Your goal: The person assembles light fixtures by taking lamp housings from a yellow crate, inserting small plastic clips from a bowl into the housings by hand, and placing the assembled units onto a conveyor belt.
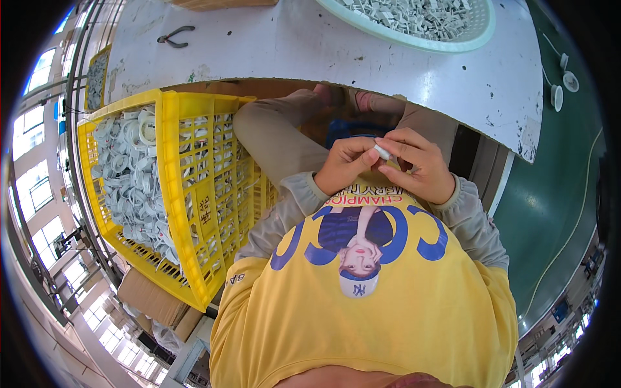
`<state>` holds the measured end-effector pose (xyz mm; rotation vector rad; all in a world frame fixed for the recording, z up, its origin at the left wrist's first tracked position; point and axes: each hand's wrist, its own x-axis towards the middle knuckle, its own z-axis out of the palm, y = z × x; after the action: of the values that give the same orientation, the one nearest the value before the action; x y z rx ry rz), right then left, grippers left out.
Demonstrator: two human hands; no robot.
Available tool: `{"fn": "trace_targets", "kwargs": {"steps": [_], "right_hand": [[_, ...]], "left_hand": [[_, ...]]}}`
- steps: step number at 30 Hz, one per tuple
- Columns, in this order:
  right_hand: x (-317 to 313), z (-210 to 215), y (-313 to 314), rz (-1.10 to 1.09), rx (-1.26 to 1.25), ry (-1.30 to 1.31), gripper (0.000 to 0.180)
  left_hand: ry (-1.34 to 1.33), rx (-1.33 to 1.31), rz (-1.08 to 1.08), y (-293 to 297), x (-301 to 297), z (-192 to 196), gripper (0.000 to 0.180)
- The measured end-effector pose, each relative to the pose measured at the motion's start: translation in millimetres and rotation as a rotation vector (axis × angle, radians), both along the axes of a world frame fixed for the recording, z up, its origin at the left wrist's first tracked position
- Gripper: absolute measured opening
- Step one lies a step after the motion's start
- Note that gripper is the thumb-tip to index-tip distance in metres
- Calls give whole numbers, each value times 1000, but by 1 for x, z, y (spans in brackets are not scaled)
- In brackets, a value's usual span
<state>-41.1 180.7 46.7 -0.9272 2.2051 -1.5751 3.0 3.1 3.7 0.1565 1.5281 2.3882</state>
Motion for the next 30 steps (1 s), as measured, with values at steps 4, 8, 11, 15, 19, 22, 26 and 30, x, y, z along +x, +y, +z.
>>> {"fn": "trace_targets", "kwargs": {"steps": [4,8,11,15,19,22,26,30], "right_hand": [[-5,-6,0,-6,57,288,28],[-5,-8,1,-26,66,303,26],[-6,-7,0,-12,77,305,25],[-9,-8,-5,-44,76,199,24],[-12,-4,-8,-67,70,129,24],[-14,-11,-7,-43,50,248,24],[-14,-14,-7,-39,48,301,24],[-12,-15,-7,-48,31,210,26]], "left_hand": [[-20,2,-65,-3,-1,-5,29],[-40,38,-91,-4,0,-16,30],[-62,55,-88,-4,1,-18,30],[-117,119,-59,-4,-1,-19,32],[-146,148,-40,-5,-3,-15,35],[-113,127,-76,-7,-3,-20,37],[-151,183,-75,-6,-1,-20,37],[-142,202,-65,-5,0,-16,39]]}}
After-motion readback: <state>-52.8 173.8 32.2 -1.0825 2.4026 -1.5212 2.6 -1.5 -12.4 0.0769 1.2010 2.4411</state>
